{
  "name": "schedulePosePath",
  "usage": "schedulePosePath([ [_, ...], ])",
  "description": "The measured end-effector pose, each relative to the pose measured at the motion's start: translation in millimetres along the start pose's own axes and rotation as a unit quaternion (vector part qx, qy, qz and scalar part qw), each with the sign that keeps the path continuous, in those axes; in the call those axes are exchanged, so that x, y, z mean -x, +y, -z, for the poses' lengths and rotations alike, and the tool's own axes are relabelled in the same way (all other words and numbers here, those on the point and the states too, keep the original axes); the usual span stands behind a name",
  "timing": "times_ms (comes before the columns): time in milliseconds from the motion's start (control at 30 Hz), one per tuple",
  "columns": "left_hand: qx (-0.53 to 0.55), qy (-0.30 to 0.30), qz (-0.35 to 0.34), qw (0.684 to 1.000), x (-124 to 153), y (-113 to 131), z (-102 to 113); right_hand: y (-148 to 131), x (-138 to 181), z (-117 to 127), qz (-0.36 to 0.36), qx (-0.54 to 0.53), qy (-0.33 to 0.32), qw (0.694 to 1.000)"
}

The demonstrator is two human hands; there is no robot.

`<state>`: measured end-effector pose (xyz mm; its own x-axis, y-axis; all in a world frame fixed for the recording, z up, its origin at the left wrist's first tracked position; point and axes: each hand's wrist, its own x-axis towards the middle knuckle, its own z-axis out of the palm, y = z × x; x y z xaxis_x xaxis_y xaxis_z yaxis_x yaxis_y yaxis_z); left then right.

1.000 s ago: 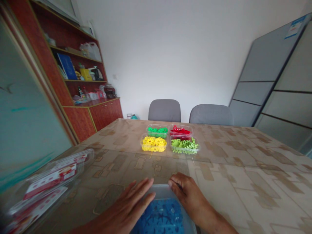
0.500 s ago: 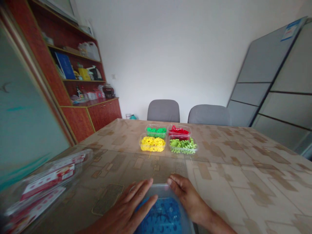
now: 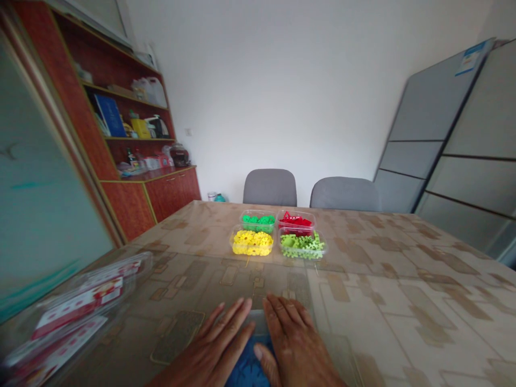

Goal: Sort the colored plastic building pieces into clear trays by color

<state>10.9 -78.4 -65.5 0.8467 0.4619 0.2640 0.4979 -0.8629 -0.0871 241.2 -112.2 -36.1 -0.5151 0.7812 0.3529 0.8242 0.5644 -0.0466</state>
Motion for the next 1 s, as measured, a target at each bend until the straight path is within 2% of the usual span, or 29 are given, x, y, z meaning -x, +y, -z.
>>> schedulePosePath([
  [167,0.000,0.005,-0.002,1.000,0.2,-1.1,4.3,-3.6,-6.3,7.2,-0.004,-0.009,-0.023,1.000],
  [300,-0.007,0.021,-0.002,1.000,3.3,-4.7,-15.2,-5.2,-7.9,9.7,-0.006,-0.005,-0.022,1.000],
  [433,-0.023,0.048,0.006,0.999,6.3,-10.6,-38.1,11.8,-0.8,-13.9,0.049,-0.006,0.015,0.999],
  [567,-0.030,0.032,0.026,0.999,10.1,-16.8,-40.3,28.1,10.3,-30.4,0.090,-0.001,0.045,0.995],
  [700,-0.013,-0.001,0.012,1.000,15.2,-26.4,-34.1,22.4,15.0,-13.6,0.097,0.028,0.023,0.995],
  [833,0.039,-0.012,-0.008,0.999,16.9,-34.7,-35.5,10.6,9.8,-0.6,0.101,0.065,0.044,0.992],
  [1000,0.043,-0.017,0.043,0.998,10.0,-31.4,-36.0,5.3,-2.3,2.2,0.073,0.084,0.025,0.993],
])
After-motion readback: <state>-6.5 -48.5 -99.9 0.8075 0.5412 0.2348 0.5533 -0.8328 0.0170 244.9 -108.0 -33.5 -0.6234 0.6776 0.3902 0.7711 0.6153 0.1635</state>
